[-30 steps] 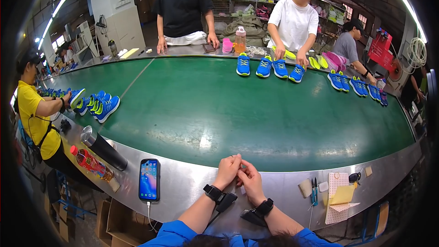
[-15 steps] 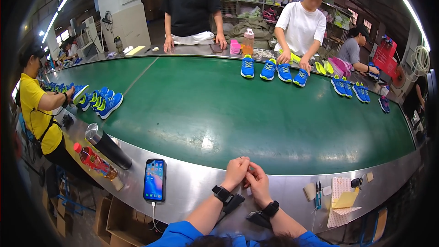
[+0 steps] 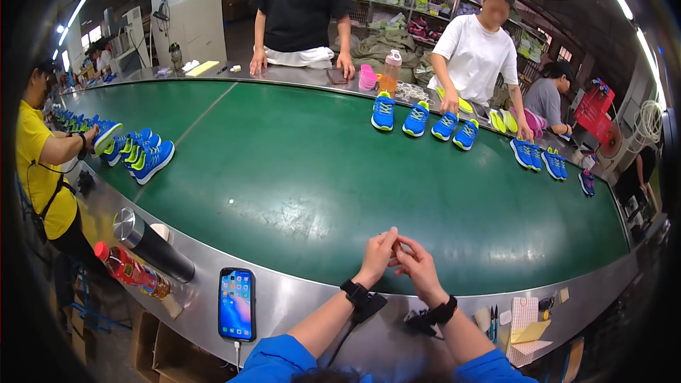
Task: Inspecting pairs of sneakers on a factory conveyor belt and organizing them.
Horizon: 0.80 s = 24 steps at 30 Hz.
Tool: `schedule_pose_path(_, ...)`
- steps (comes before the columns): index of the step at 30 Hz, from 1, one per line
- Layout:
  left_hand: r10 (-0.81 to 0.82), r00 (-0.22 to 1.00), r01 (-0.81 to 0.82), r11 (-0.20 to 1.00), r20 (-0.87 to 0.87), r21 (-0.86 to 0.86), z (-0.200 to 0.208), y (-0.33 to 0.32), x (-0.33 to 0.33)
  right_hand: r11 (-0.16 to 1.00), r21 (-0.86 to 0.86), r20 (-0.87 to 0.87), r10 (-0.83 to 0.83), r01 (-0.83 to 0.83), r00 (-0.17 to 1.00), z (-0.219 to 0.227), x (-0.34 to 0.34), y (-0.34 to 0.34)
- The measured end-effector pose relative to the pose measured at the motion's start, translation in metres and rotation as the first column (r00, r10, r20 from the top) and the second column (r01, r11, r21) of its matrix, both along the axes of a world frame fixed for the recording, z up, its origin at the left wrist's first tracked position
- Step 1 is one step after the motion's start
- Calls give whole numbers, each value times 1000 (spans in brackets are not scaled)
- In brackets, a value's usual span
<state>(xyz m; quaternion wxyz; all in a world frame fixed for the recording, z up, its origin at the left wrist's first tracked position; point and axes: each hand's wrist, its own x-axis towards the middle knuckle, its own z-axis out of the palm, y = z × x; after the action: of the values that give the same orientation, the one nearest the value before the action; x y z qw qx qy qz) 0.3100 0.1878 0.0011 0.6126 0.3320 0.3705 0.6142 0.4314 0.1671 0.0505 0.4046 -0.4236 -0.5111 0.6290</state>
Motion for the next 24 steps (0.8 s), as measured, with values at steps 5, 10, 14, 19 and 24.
schedule_pose_path(5, 341, 926, -303, 927, -161, 222, -27, 36, -16, 997, -60, 84, 49, -44, 995, -14, -21, 117)
schedule_pose_path(10, 237, 898, -231, 971, -371, 59, -14, 28, -9, 994, -28, 135, -102, 107, 986, -50, -58, 275)
schedule_pose_path(14, 166, 856, -177, 984, -490, 24, -14, 28, -4, 976, 56, 135, -215, 210, 967, -57, -103, 374)
schedule_pose_path(19, 181, 799, -197, 980, -573, 34, -17, 28, 0, 917, -9, -23, -399, 399, 917, -64, -143, 434)
schedule_pose_path(24, 164, 784, -206, 979, -599, -2, -9, 30, -2, 838, -69, -117, -546, 542, 829, -72, -128, 458)
